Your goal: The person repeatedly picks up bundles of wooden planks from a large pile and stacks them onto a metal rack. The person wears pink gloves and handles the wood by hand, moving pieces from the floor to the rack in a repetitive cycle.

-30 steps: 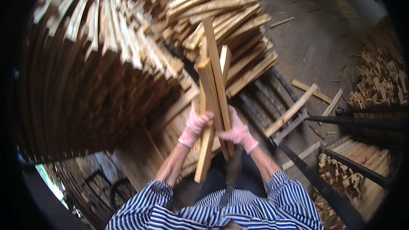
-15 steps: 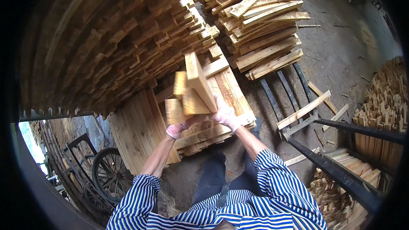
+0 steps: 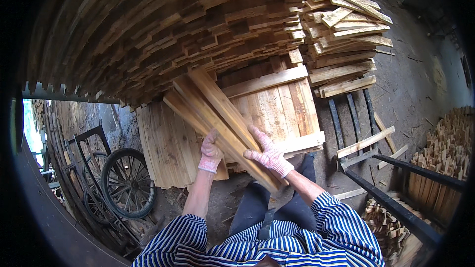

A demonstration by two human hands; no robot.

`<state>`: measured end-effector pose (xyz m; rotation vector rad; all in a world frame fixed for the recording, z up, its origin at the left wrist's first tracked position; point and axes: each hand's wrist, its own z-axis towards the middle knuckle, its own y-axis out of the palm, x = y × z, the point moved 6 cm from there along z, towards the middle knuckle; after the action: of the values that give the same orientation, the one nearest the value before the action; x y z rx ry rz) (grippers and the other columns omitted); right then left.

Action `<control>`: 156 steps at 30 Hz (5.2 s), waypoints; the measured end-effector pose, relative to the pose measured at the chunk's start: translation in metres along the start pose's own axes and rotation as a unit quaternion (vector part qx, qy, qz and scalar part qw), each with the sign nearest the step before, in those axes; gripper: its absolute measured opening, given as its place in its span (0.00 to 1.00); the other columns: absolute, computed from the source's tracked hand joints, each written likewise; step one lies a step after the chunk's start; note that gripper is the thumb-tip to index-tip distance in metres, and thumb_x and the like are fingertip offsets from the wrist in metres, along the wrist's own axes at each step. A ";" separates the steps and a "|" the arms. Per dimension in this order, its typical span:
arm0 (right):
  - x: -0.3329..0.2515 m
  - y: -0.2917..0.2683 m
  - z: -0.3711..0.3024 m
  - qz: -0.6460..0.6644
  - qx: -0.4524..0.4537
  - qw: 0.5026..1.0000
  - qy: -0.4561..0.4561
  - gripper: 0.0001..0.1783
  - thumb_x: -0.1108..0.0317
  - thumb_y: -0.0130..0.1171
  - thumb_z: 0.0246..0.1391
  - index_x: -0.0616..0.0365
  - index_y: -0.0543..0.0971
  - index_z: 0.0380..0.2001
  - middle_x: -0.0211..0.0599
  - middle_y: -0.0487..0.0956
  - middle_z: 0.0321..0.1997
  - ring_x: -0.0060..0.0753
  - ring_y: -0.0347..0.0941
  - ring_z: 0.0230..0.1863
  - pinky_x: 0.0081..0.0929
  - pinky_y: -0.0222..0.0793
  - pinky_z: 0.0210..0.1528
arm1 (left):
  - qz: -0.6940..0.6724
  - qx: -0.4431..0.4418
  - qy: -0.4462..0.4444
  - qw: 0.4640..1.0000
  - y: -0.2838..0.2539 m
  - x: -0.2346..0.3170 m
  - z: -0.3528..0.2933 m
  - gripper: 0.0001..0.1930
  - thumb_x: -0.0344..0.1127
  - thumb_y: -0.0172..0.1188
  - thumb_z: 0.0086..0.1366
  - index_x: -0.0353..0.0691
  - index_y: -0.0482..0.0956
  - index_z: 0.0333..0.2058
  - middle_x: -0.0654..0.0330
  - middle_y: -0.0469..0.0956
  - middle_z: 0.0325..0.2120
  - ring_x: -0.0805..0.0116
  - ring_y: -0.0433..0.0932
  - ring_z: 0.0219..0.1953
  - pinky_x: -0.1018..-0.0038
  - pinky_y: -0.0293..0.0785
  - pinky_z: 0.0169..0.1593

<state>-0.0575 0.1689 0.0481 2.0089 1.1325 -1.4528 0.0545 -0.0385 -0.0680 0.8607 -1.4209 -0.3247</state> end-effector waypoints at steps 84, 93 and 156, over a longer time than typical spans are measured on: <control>0.441 -0.456 0.107 0.259 0.404 0.826 0.295 0.61 0.39 0.67 0.53 0.62 0.48 0.75 0.50 0.74 0.65 0.45 0.71 0.64 0.35 0.68 0.63 | 0.274 0.281 -0.446 0.805 0.100 -0.510 0.342 0.48 0.56 0.76 0.55 0.29 0.66 0.64 0.50 0.67 0.65 0.56 0.64 0.65 0.55 0.60 0.67; 0.483 -0.485 0.181 0.417 0.475 0.727 0.268 0.72 0.42 0.75 0.47 0.69 0.36 0.74 0.56 0.59 0.74 0.42 0.56 0.74 0.30 0.52 0.74 | 0.261 0.307 -0.417 0.815 0.104 -0.571 0.351 0.39 0.38 0.78 0.54 0.33 0.67 0.60 0.57 0.80 0.50 0.61 0.79 0.48 0.64 0.76 0.51; -0.073 -0.148 0.014 0.000 0.128 0.990 -0.057 0.56 0.57 0.81 0.31 0.52 0.65 0.66 0.45 0.78 0.56 0.41 0.75 0.59 0.34 0.69 0.61 | 0.303 -0.090 -0.209 0.925 0.273 0.053 0.127 0.33 0.33 0.77 0.53 0.40 0.74 0.58 0.57 0.79 0.52 0.64 0.79 0.53 0.66 0.81 0.55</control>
<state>-0.1939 0.2183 0.1287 2.0588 0.9399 -1.7654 -0.1356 0.0679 0.1472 0.1700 -1.9395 -0.1603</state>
